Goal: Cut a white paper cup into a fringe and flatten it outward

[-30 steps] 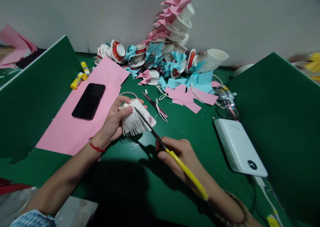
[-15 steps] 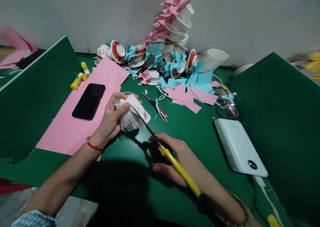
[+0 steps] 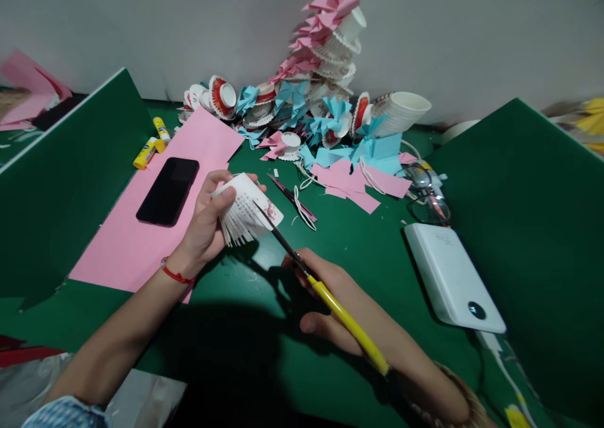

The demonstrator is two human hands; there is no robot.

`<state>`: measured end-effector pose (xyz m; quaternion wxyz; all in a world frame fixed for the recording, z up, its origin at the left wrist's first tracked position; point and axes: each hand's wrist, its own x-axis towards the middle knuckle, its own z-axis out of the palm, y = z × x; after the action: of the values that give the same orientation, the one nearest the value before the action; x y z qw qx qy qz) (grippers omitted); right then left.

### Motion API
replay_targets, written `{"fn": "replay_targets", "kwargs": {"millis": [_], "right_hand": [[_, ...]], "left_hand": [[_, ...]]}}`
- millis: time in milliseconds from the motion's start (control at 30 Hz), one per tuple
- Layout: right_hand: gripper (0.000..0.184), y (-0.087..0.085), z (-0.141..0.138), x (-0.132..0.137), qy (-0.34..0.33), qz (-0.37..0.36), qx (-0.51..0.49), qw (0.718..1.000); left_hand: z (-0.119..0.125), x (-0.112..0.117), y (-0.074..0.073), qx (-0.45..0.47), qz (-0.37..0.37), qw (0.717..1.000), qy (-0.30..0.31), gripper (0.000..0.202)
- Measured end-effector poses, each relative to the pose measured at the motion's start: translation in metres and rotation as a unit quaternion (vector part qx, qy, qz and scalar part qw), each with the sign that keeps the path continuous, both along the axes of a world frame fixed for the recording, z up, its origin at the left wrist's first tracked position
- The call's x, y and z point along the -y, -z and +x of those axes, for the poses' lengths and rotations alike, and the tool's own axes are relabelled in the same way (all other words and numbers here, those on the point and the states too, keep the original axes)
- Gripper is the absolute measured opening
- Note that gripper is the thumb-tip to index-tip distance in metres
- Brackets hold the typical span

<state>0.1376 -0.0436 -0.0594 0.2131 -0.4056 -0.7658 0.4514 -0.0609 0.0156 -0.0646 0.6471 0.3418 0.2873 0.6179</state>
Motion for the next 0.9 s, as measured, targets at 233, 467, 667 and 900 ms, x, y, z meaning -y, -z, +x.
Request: {"fn": "replay_targets", "kwargs": {"millis": [233,467,667,900], "right_hand": [[0.062,0.0004,0.0010,0.0005,-0.004,-0.013,-0.006,1.000],[0.063,0.0036,0.0024,0.0006,-0.002,-0.004,-0.010,1.000],[0.066,0.0070,0.0032,-0.0002,-0.005,0.003,-0.019,1.000],[0.065,0.0085,0.0029,-0.0005,-0.005,0.008,-0.029,1.000]], "left_hand": [[0.0024,0.0013,0.0014,-0.005,0.008,1.000,0.014,0.033],[0.0025,0.0021,0.0031,0.011,0.009,1.000,0.023,0.031],[0.0021,0.0025,0.0043,0.000,0.024,1.000,0.020,0.030],[0.0024,0.0020,0.0028,0.008,0.027,0.999,0.022,0.029]]}}
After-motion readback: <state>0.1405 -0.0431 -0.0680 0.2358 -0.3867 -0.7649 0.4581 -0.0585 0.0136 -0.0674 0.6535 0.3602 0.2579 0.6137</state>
